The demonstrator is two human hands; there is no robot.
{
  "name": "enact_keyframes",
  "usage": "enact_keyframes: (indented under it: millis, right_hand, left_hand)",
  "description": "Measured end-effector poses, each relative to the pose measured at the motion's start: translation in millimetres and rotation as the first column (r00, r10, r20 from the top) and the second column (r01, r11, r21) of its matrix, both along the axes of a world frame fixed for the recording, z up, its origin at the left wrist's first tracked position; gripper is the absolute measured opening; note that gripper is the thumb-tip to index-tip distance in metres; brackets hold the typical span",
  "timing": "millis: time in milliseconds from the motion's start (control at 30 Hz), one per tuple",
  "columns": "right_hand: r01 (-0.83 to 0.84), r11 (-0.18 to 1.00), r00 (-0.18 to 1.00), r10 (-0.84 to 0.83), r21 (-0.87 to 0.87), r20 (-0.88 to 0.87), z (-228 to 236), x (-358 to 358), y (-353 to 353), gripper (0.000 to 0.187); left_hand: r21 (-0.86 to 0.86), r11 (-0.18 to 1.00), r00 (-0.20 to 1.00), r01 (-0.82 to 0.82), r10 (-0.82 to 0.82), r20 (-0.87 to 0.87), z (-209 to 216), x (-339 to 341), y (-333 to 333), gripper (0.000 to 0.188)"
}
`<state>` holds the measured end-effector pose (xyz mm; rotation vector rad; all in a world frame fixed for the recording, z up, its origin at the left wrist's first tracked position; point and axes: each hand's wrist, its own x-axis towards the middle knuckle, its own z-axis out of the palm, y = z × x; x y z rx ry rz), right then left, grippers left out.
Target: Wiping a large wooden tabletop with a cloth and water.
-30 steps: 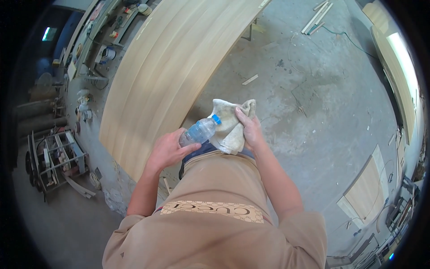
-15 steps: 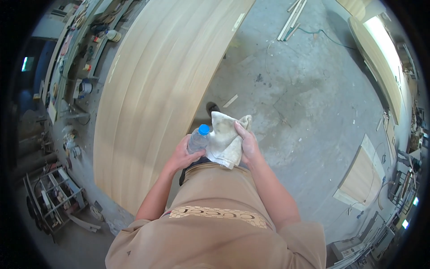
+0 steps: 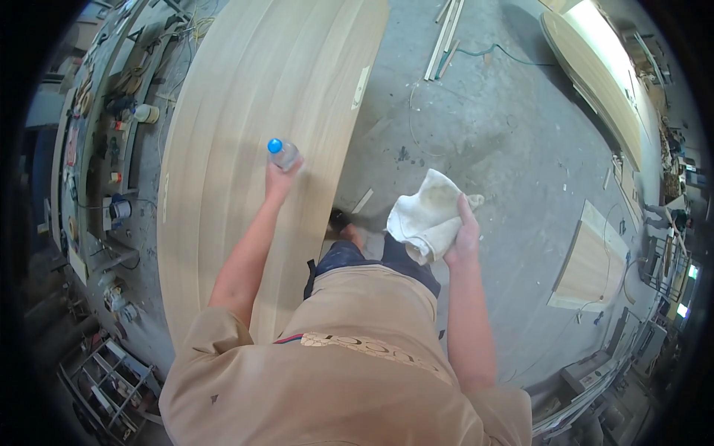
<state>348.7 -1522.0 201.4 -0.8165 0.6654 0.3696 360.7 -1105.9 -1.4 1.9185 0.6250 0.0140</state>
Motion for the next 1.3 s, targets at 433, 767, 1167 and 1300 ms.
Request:
enact_keyframes:
  millis: [433,767,1167,1300]
  right_hand:
    - [-0.088,0.994,0.988,0.080,-0.059,-0.133,-74,226,-47,0.054]
    - [-0.390,0.881,0.921,0.378,-0.269,-0.099,-190,478,27,0.045]
    - [0.223,-0.084,0.295,0.955,-0.971,-0.015,-264,614,153,0.068]
    - [0.275,-0.150,0.208,0.974,-0.950,-0.094,-281,467,174,0.070]
  left_hand:
    - [0.094,0.906,0.906,-0.413,0.399,0.140,-16,168,36,0.069]
    - [0.002,0.817,0.794,-0.576,0.559,0.238,-43,248,28,0.058]
    - [0.312,0.849,0.889,-0.426,0.330,0.316,-104,243,28,0.055]
    - [0.404,0.813,0.905,-0.418,0.336,0.260,-94,227,35,0.058]
